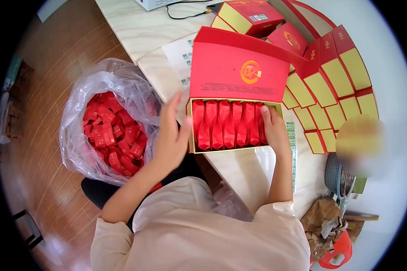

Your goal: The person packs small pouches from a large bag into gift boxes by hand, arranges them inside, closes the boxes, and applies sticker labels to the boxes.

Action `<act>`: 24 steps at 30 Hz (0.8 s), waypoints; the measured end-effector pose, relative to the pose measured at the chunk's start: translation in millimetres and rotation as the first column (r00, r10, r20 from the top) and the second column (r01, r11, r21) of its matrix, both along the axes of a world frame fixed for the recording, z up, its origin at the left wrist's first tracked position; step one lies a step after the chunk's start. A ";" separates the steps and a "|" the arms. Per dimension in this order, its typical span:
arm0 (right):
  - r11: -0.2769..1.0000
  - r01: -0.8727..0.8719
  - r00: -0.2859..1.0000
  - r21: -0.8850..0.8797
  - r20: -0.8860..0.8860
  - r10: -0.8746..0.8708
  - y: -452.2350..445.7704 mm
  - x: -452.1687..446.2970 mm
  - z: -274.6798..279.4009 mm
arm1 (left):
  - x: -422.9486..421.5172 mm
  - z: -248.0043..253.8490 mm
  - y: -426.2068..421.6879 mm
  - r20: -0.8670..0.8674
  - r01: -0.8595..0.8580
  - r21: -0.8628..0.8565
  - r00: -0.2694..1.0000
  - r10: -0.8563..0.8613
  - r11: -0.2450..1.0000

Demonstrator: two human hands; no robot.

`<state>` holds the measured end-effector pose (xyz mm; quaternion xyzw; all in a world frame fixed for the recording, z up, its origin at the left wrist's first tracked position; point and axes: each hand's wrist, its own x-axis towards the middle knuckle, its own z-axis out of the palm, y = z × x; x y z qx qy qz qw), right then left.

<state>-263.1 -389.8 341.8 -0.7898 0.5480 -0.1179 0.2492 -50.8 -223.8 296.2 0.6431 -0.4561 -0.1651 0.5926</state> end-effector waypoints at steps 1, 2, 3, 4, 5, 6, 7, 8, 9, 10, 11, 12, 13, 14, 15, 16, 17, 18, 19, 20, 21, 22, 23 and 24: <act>1.000 -0.006 0.999 -0.005 -0.035 0.006 1.9 5.0 -7.0 | -8.7 -12.0 5.9 0.011 0.109 0.028 0.994 -0.109 0.994; 1.000 -0.014 0.997 -0.010 -0.073 0.013 4.7 10.5 -11.7 | -17.4 -18.3 11.5 0.017 0.214 0.055 0.976 -0.215 0.975; 0.998 -0.061 0.998 -0.020 -0.015 0.061 10.5 15.2 -12.8 | -29.0 -20.4 17.5 0.016 0.208 0.074 0.978 -0.210 0.975; 0.997 -0.071 0.997 -0.023 -0.025 0.071 16.4 21.5 -9.9 | -36.7 -20.4 21.1 0.013 0.204 0.092 0.979 -0.206 0.975; 0.997 -0.081 0.994 -0.021 -0.071 0.079 22.8 28.5 -4.7 | -34.6 -20.5 21.4 0.016 0.246 0.123 0.968 -0.249 0.962; 0.996 -0.092 0.989 -0.019 -0.118 0.089 27.4 33.2 -0.2 | -34.6 -21.2 22.4 0.009 0.239 0.115 0.970 -0.242 0.964; 0.996 -0.091 0.986 0.009 -0.140 0.091 29.4 35.4 3.0 | -34.7 -22.8 22.3 0.029 0.244 0.124 0.968 -0.249 0.962; 0.994 -0.107 0.984 0.005 -0.146 0.106 27.8 35.1 0.4 | -34.4 -24.4 21.9 0.051 0.244 0.136 0.966 -0.253 0.960; 0.995 -0.100 0.989 -0.007 -0.110 0.099 23.8 32.3 -7.6 | -36.1 -25.7 20.7 0.041 0.236 0.117 0.969 -0.242 0.965; 0.995 -0.103 0.992 -0.012 -0.072 0.102 20.8 32.4 -12.5 | -38.0 -24.9 19.5 0.027 0.231 0.103 0.972 -0.235 0.967; 0.995 -0.087 0.996 0.056 -0.029 0.088 17.5 34.3 -12.0 | -40.8 -26.3 19.6 0.003 0.231 0.097 0.973 -0.232 0.968; 0.991 -0.118 0.993 0.061 0.031 0.116 5.3 28.0 -25.3 | -41.8 -28.1 21.1 -0.023 0.225 0.091 0.974 -0.224 0.970; 0.992 -0.094 0.996 0.086 0.001 0.094 6.7 31.7 -19.6 | -40.9 -28.8 22.8 -0.024 0.239 0.088 0.971 -0.238 0.967; 0.989 -0.140 0.990 0.051 0.028 0.138 10.7 35.3 -15.1 | -36.4 -29.3 25.3 -0.026 0.253 0.080 0.968 -0.251 0.964; 0.987 -0.156 0.988 0.023 -0.006 0.156 14.1 39.7 -9.6 | -30.0 -30.4 30.2 -0.092 0.285 0.058 0.956 -0.279 0.957; 0.990 -0.136 0.980 -0.043 -0.151 0.128 21.2 46.5 0.9 | -23.6 -30.0 37.4 -0.211 0.282 -0.030 0.936 -0.282 0.959; 0.859 -0.263 0.946 -0.439 -0.293 0.139 26.1 47.1 -6.2 | -15.1 -36.0 45.2 -0.206 0.212 -0.061 0.953 -0.220 0.975; 0.827 -0.231 0.939 -0.512 -0.339 0.052 31.9 46.0 -4.2 | -5.1 -45.1 54.6 -0.202 0.148 -0.088 0.966 -0.163 0.985; 0.766 -0.237 0.965 -0.598 -0.238 0.113 49.5 61.3 7.6 | 3.4 -56.7 65.8 -0.213 0.039 -0.086 0.975 -0.057 0.996; 0.703 -0.224 0.974 -0.675 -0.137 0.179 70.1 77.6 16.0 | 13.7 -72.0 77.4 -0.238 -0.066 -0.097 0.970 0.041 0.993; 0.710 -0.242 0.970 -0.661 -0.150 0.191 89.7 92.5 19.1 | 21.5 -86.5 91.3 -0.269 -0.208 -0.019 0.943 0.195 0.978; 0.758 -0.250 0.942 -0.602 0.028 0.334 109.1 109.1 19.6 | 29.2 -106.3 106.3 -0.337 -0.272 0.089 0.897 0.286 0.958; 0.796 -0.271 0.870 -0.541 0.217 0.444 129.6 127.0 14.3 | 33.5 -133.6 117.7 -0.445 -0.314 0.174 0.820 0.359 0.933; 0.807 -0.308 0.819 -0.505 0.291 0.495 153.9 150.7 0.3 | 36.9 -152.8 131.7 -0.547 -0.350 0.194 0.737 0.397 0.917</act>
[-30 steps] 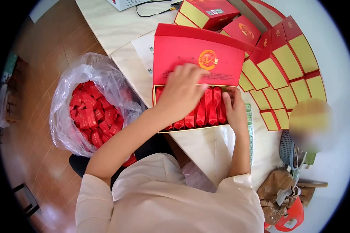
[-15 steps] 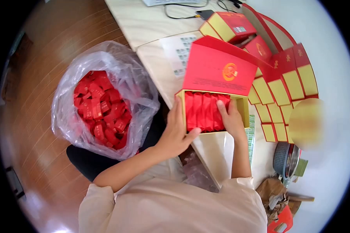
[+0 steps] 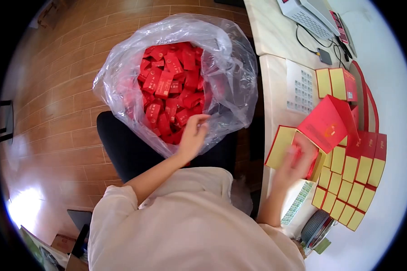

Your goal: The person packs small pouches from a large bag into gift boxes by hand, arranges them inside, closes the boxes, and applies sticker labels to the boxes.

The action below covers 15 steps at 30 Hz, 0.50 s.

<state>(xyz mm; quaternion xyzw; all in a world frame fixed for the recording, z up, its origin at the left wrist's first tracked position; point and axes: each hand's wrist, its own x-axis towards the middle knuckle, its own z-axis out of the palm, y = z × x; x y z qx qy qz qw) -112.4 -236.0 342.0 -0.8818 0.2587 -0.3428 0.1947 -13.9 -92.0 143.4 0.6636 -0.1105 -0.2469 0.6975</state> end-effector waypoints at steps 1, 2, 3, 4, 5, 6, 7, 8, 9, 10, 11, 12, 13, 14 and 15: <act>0.978 -0.197 0.979 -0.075 -0.072 0.191 18.4 27.3 -15.0 | 4.2 -22.7 13.1 -0.062 -0.023 -0.018 0.998 0.022 1.000; 0.935 -0.348 0.932 0.064 -0.086 0.352 31.4 54.5 -36.6 | 7.7 -39.0 27.7 -0.095 -0.055 -0.014 0.994 0.053 0.998; 0.901 -0.431 0.892 0.056 -0.127 0.434 39.5 78.6 -67.0 | 10.4 -49.3 41.8 -0.141 -0.060 0.045 0.988 0.066 0.997; 0.874 -0.473 0.851 0.109 -0.198 0.486 40.5 97.3 -112.3 | 10.2 -55.3 56.2 -0.192 -0.065 0.105 0.978 0.084 0.992; 0.871 -0.475 0.816 0.125 -0.306 0.490 42.2 112.4 -156.2 | 9.4 -58.1 68.4 -0.200 -0.089 0.107 0.974 0.109 0.990; 0.866 -0.481 0.767 0.139 -0.411 0.492 42.0 124.5 -196.5 | 8.2 -61.0 78.8 -0.237 -0.083 0.116 0.965 0.109 0.990; 0.862 -0.494 0.714 0.112 -0.515 0.475 39.1 132.6 -233.7 | 8.6 -64.4 87.9 -0.274 -0.079 0.125 0.955 0.111 0.989; 0.856 -0.511 0.650 0.086 -0.613 0.449 36.6 139.3 -267.9 | 8.9 -69.4 96.8 -0.284 -0.113 0.127 0.948 0.146 0.985; 0.834 -0.549 0.601 0.051 -0.670 0.436 29.9 144.4 -296.6 | 5.7 -75.2 106.0 -0.312 -0.112 0.129 0.939 0.147 0.985; 0.813 -0.583 0.557 0.015 -0.721 0.412 20.4 147.1 -320.2 | 2.5 -81.2 114.0 -0.338 -0.103 0.129 0.931 0.141 0.986; 0.769 -0.632 0.543 -0.094 -0.761 0.354 9.8 149.1 -338.9 | 0.4 -88.1 118.6 -0.351 -0.145 0.126 0.919 0.181 0.981; 0.758 -0.646 0.533 -0.092 -0.765 0.362 7.2 158.1 -337.7 | 1.7 -89.0 122.4 -0.357 -0.161 0.125 0.914 0.195 0.979; 0.809 -0.585 0.487 0.053 -0.775 0.403 6.0 166.9 -332.7 | 3.4 -88.5 125.3 -0.416 -0.174 0.101 0.887 0.201 0.980; 0.842 -0.504 0.443 0.194 -0.778 0.445 10.4 175.6 -321.1 | 5.3 -89.6 126.9 -0.474 -0.187 0.076 0.857 0.201 0.979; 0.858 -0.478 0.533 0.188 -0.714 0.454 17.9 180.5 -310.4 | 8.1 -91.8 125.8 -0.481 -0.197 0.075 0.852 0.208 0.978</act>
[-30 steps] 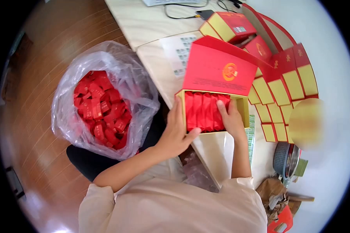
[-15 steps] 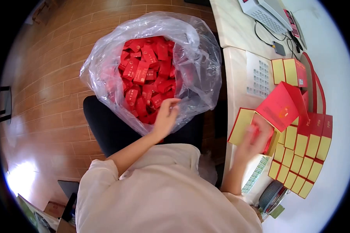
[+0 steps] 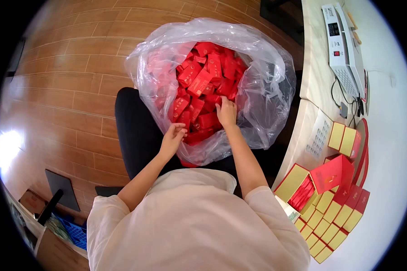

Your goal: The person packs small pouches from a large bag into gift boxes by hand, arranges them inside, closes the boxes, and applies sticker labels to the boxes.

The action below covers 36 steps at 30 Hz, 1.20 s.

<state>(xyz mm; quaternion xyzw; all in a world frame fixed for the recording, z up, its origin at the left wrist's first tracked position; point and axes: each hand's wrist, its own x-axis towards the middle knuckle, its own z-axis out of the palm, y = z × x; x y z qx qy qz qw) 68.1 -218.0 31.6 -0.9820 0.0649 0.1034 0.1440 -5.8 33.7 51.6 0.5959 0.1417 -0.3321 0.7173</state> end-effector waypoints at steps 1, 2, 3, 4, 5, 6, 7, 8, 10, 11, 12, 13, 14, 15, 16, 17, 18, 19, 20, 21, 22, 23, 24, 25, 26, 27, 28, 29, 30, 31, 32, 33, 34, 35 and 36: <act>1.000 -0.008 1.000 -0.002 -0.009 0.008 10.1 3.6 12.9 | 3.8 -2.0 -3.8 0.020 -0.046 -0.038 0.999 0.047 0.998; 0.970 0.082 0.997 0.230 -0.009 -0.082 18.6 5.3 22.5 | 7.8 -3.9 -7.8 0.039 -0.088 -0.077 0.995 0.091 0.993; 0.879 0.171 0.984 0.446 -0.030 -0.177 25.2 5.3 26.7 | 12.0 -5.6 -10.7 0.031 -0.087 -0.080 0.995 0.090 0.993; 0.788 0.131 0.991 0.601 -0.049 -0.127 27.0 0.4 16.2 | 16.8 -6.4 -14.2 -0.076 -0.149 -0.097 0.987 0.142 0.984; 0.655 0.226 0.966 0.721 -0.252 -0.056 38.9 -1.3 38.8 | 21.8 -6.6 -17.4 -0.181 -0.210 -0.106 0.965 0.189 0.972; 0.570 0.246 0.961 0.784 -0.272 -0.042 50.2 -13.9 36.5 | 26.7 -6.8 -20.5 -0.286 -0.263 -0.162 0.935 0.209 0.951; 0.567 0.260 0.918 0.782 -0.383 0.108 53.8 -23.3 27.2 | 30.5 -3.5 -20.4 -0.290 -0.257 -0.166 0.935 0.202 0.952; 0.673 0.168 0.934 0.720 -0.334 0.124 69.8 -34.7 38.5 | 35.0 1.3 -17.5 -0.371 -0.244 -0.261 0.919 0.136 0.934; 0.766 0.238 0.882 0.598 -0.463 0.087 79.7 -46.3 33.6 | 38.1 -1.9 -12.8 -0.431 -0.227 -0.349 0.900 0.059 0.909; 0.831 0.247 0.869 0.498 -0.493 0.037 84.6 -47.7 41.2 | 36.8 -6.1 -13.1 -0.434 -0.232 -0.346 0.899 0.065 0.909; 0.830 0.246 0.867 0.500 -0.496 0.042 82.7 -50.5 33.7 | 34.6 -9.9 -13.7 -0.436 -0.263 -0.340 0.895 0.096 0.903; 0.927 0.141 0.939 0.346 -0.344 -0.014 79.4 -53.3 26.9 | 34.8 -7.4 -14.0 -0.437 -0.290 -0.335 0.891 0.124 0.897; 0.985 0.062 0.985 0.159 -0.171 -0.034 75.6 -55.6 20.6 | 36.4 -4.8 -12.8 -0.438 -0.290 -0.334 0.890 0.124 0.897; 0.985 0.062 0.985 0.158 -0.170 -0.035 71.4 -57.2 14.6 | 38.6 -1.9 -11.4 -0.457 -0.298 -0.305 0.879 0.136 0.905; 1.000 0.014 0.984 0.027 -0.180 -0.009 68.3 -56.5 14.1 | 40.0 1.8 -11.8 -0.475 -0.304 -0.276 0.868 0.145 0.912; 0.994 -0.035 0.981 -0.106 -0.191 0.014 66.0 -55.1 14.9 | 39.8 0.4 -13.3 -0.474 -0.302 -0.280 0.869 0.142 0.911; 0.987 -0.046 0.959 -0.151 -0.283 0.001 64.6 -55.1 12.9 | 39.1 -2.6 -14.4 -0.463 -0.278 -0.268 0.877 0.129 0.923; 0.987 -0.046 0.960 -0.153 -0.280 0.002 64.9 -53.9 9.2 | 38.6 -5.3 -14.8 -0.453 -0.255 -0.253 0.884 0.119 0.933; 0.983 -0.010 0.947 -0.183 -0.317 -0.049 66.7 -51.9 4.4 | 38.5 -8.7 -14.4 -0.452 -0.257 -0.253 0.884 0.121 0.933; 0.977 0.024 0.930 -0.214 -0.353 -0.100 68.8 -50.6 -0.3 | 38.6 -12.4 -13.2 -0.467 -0.235 -0.262 0.879 0.090 0.936; 0.977 0.021 0.930 -0.211 -0.354 -0.096 69.0 -52.6 -9.3 | 38.2 -14.4 -11.6 -0.484 -0.213 -0.270 0.873 0.059 0.939; 0.980 0.100 0.942 -0.170 -0.301 -0.148 69.1 -54.7 -18.1 | 38.2 -13.5 -10.8 -0.484 -0.215 -0.268 0.873 0.061 0.939; 0.976 0.178 0.946 -0.124 -0.250 -0.205 68.1 -57.4 -26.4 | 38.3 -12.8 -11.1 -0.491 -0.214 -0.250 0.869 0.067 0.944; 0.976 0.179 0.946 -0.124 -0.250 -0.205 66.8 -57.6 -22.9 | 38.8 -11.4 -11.5 -0.497 -0.212 -0.232 0.865 0.072 0.949; 0.962 0.267 0.944 0.059 -0.215 -0.249 64.4 -57.3 -12.5 | 39.2 -9.9 -12.3 -0.497 -0.212 -0.232 0.865 0.071 0.949; 0.910 0.337 0.936 0.241 -0.188 -0.297 64.2 -57.6 -2.5 | 39.4 -8.3 -13.5 -0.514 -0.237 -0.224 0.853 0.091 0.945; 0.911 0.337 0.936 0.238 -0.190 -0.297 69.1 -58.9 11.6 | 39.2 -6.9 -14.5 -0.533 -0.261 -0.217 0.839 0.110 0.941; 0.874 0.291 0.956 0.390 -0.088 -0.279 75.7 -62.3 29.2 | 38.8 -5.8 -15.3 -0.536 -0.261 -0.220 0.837 0.107 0.940; 0.819 0.226 0.961 0.527 0.019 -0.277 81.3 -66.0 45.3 | 39.0 -4.5 -17.1 -0.538 -0.279 -0.257 0.837 0.102 0.925; 0.827 0.126 0.982 0.547 0.048 -0.181 86.0 -69.6 57.3 | 39.3 -3.9 -19.6 -0.539 -0.295 -0.295 0.837 0.096 0.909; 0.833 0.017 0.995 0.553 0.073 -0.070 89.8 -74.4 59.5 | 37.9 -9.7 -21.9 -0.539 -0.291 -0.300 0.837 0.090 0.908; 0.826 -0.092 0.994 0.557 0.100 0.044 95.3 -78.0 59.9 | 35.7 -19.2 -22.8 -0.529 -0.280 -0.291 0.844 0.091 0.915; 0.822 -0.151 0.987 0.548 0.123 0.099 102.2 -83.0 57.3 | 36.5 -19.4 -22.5 -0.520 -0.272 -0.278 0.849 0.094 0.921; 0.815 -0.210 0.977 0.541 0.145 0.155 106.6 -86.2 52.7 | 36.6 -19.7 -20.9 -0.520 -0.274 -0.276 0.849 0.097 0.921; 0.770 -0.163 0.986 0.617 0.088 0.138 105.9 -82.5 44.7 | 36.5 -20.1 -18.0 -0.513 -0.269 -0.276 0.853 0.096 0.923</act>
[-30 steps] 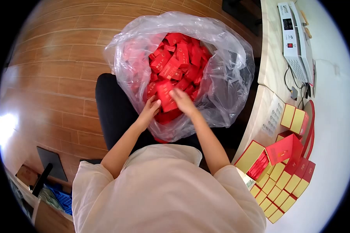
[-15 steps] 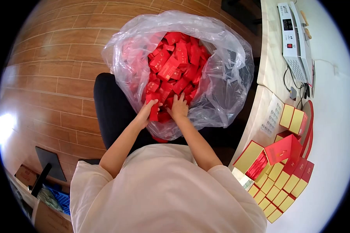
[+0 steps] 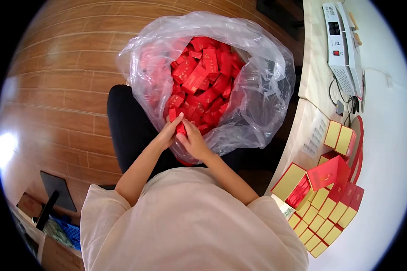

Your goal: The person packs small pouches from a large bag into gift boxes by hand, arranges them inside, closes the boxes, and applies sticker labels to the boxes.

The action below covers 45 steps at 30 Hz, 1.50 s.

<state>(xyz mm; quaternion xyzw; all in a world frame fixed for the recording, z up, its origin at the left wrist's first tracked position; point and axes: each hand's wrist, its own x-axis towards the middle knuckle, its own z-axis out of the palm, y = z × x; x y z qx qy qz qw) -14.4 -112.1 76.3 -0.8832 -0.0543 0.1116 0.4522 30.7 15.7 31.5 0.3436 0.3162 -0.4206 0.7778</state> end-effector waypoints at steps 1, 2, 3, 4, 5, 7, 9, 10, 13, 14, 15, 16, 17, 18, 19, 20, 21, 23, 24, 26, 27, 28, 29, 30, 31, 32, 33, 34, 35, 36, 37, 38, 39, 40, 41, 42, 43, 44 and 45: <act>1.000 -0.006 1.000 0.007 -0.002 0.006 -2.6 9.6 -4.7 | 0.3 1.6 3.0 0.007 0.001 0.004 1.000 -0.001 1.000; 0.996 0.087 0.995 0.028 -0.052 -0.085 -8.7 23.6 -8.5 | 3.7 8.5 1.2 0.076 -0.072 -0.054 0.994 0.076 0.996; 0.982 0.182 0.979 0.042 -0.105 -0.177 -14.2 38.6 -13.0 | 4.8 16.5 1.7 0.089 -0.067 -0.058 0.993 0.072 0.996; 0.945 0.318 0.939 0.074 -0.161 -0.304 -17.5 56.9 -14.6 | 4.2 15.4 2.2 0.068 -0.046 -0.016 0.997 0.047 0.999; 0.888 0.449 0.880 0.094 -0.218 -0.422 -21.0 77.6 -16.2 | 3.8 14.2 1.6 0.048 -0.023 0.023 0.999 0.022 0.999; 0.793 0.609 0.778 0.025 -0.214 -0.591 -33.2 114.7 -37.0 | 5.5 16.6 0.4 0.048 -0.024 0.014 0.999 0.023 1.000; 0.691 0.720 0.669 0.061 -0.324 -0.669 -49.1 142.6 -78.9 | 8.0 19.2 0.0 0.049 -0.034 0.012 0.998 0.033 0.999; 0.710 0.703 0.675 0.047 -0.359 -0.644 -58.9 151.7 -95.3 | 9.0 20.8 -0.6 0.033 -0.035 0.013 0.999 0.035 0.999; 0.722 0.692 0.669 0.014 -0.390 -0.633 -47.9 162.0 -62.4 | 9.3 20.1 0.6 0.011 -0.050 0.010 0.999 0.050 0.999; 0.725 0.688 0.670 0.012 -0.393 -0.630 -49.2 160.6 -61.2 | 9.3 19.5 0.7 0.010 -0.052 0.000 0.999 0.052 0.999; 0.784 0.621 0.715 0.010 -0.415 -0.562 -51.2 155.5 -59.5 | 9.5 18.6 1.0 0.006 -0.056 -0.001 0.998 0.056 0.998; 0.835 0.551 0.753 0.010 -0.437 -0.492 -50.9 148.9 -54.2 | 9.9 18.3 1.2 -0.010 -0.068 -0.013 0.998 0.067 0.998; 0.835 0.550 0.752 0.007 -0.439 -0.492 -48.7 139.8 -48.2 | 10.4 18.0 1.2 -0.026 -0.079 -0.025 0.997 0.078 0.997; 0.864 0.503 0.830 -0.018 -0.270 -0.489 -45.6 127.1 -41.5 | 11.2 17.5 1.3 -0.030 -0.079 -0.027 0.996 0.079 0.996; 0.887 0.458 0.882 -0.054 -0.093 -0.461 -41.2 113.4 -31.9 | 11.8 16.8 1.4 -0.054 -0.109 -0.060 0.993 0.106 0.992; 0.900 0.435 0.900 0.033 -0.021 -0.435 -32.7 99.2 -16.6 | 12.3 15.9 0.9 -0.078 -0.137 -0.093 0.988 0.130 0.986; 0.907 0.404 0.909 0.116 0.057 -0.413 -24.3 83.0 -3.8 | 12.0 12.5 -0.2 -0.080 -0.133 -0.098 0.989 0.125 0.986; 0.962 0.263 0.957 0.069 0.110 -0.269 -17.0 49.8 6.0 | 11.0 3.0 -1.4 -0.127 -0.260 -0.248 0.964 0.235 0.933; 0.972 0.221 0.968 0.075 0.105 -0.228 -13.6 36.2 11.4 | 11.9 2.9 0.7 -0.140 -0.238 -0.204 0.967 0.212 0.950; 0.982 0.163 0.983 0.098 0.065 -0.170 -15.1 19.8 15.4 | 9.4 1.8 0.2 -0.071 -0.200 -0.193 0.979 0.190 0.961; 0.981 0.165 0.983 0.099 0.065 -0.172 -21.7 18.2 10.9 | 8.2 1.3 0.0 -0.002 -0.167 -0.177 0.985 0.170 0.970; 0.964 0.169 0.986 0.206 -0.030 -0.166 -30.2 17.6 5.0 | 9.5 4.8 0.8 0.006 -0.157 -0.194 0.987 0.161 0.968; 0.933 0.182 0.981 0.311 -0.123 -0.150 -38.7 17.1 -3.3 | 9.1 4.1 -0.2 0.008 -0.151 -0.193 0.988 0.156 0.969; 0.953 0.167 0.985 0.253 -0.086 -0.149 -46.5 21.2 -14.7 | 8.5 3.5 -1.7 0.022 -0.135 -0.152 0.990 0.140 0.979; 0.952 0.170 0.985 0.254 -0.083 -0.153 -48.2 28.3 -23.7 | 8.1 3.3 -3.0 0.035 -0.120 -0.109 0.992 0.124 0.987; 0.922 0.353 0.930 0.161 -0.170 -0.327 -47.3 36.6 -32.1 | 8.0 6.0 -4.5 0.040 -0.116 -0.110 0.992 0.121 0.987; 0.854 0.517 0.838 0.053 -0.238 -0.492 -46.5 45.4 -40.1 | 7.2 9.1 -6.4 0.118 -0.096 -0.002 0.988 0.095 0.995; 0.854 0.518 0.838 0.056 -0.235 -0.493 -48.4 53.4 -52.6 | 7.1 11.3 -7.5 0.194 -0.085 0.107 0.979 0.063 0.991; 0.852 0.517 0.804 -0.086 -0.291 -0.518 -50.3 61.5 -66.4 | 7.4 11.4 -7.4 0.199 -0.086 0.108 0.978 0.063 0.990; 0.838 0.498 0.765 -0.225 -0.342 -0.546 -51.0 67.3 -79.1 | 7.4 11.3 -6.9 0.197 -0.081 0.110 0.979 0.058 0.991; 0.840 0.496 0.767 -0.219 -0.342 -0.543 -48.8 71.6 -89.4 | 7.0 11.7 -5.5 0.195 -0.077 0.113 0.979 0.054 0.991; 0.846 0.423 0.797 -0.324 -0.311 -0.517 -45.1 75.3 -96.2 | 7.1 14.5 -4.2 0.198 -0.079 0.118 0.979 0.055 0.990; 0.834 0.347 0.826 -0.428 -0.282 -0.488 -44.0 76.2 -101.0 | 7.5 17.1 -3.8 0.199 -0.084 0.109 0.978 0.061 0.990; 0.835 0.351 0.827 -0.424 -0.278 -0.489 -41.7 77.2 -95.7 | 8.3 19.4 -3.9 0.202 -0.087 0.100 0.977 0.066 0.991; 0.833 0.328 0.835 -0.445 -0.277 -0.476 -37.1 79.1 -83.1 | 8.4 20.6 -4.1 0.208 -0.086 0.101 0.976 0.063 0.991; 0.830 0.306 0.841 -0.466 -0.276 -0.465 -32.4 80.3 -70.1 | 8.0 22.0 -4.1 0.238 -0.102 0.129 0.969 0.069 0.986; 0.830 0.312 0.842 -0.463 -0.271 -0.467 -29.2 81.7 -53.7 | 7.8 22.7 -4.2 0.266 -0.118 0.156 0.961 0.073 0.981; 0.831 0.261 0.902 -0.491 -0.182 -0.392 -28.5 81.9 -34.8 | 6.3 18.0 -4.4 0.272 -0.114 0.155 0.960 0.068 0.981; 0.822 0.216 0.946 -0.526 -0.094 -0.309 -30.4 80.2 -17.7 | 3.3 8.7 -5.1 0.341 -0.102 0.220 0.940 0.021 0.970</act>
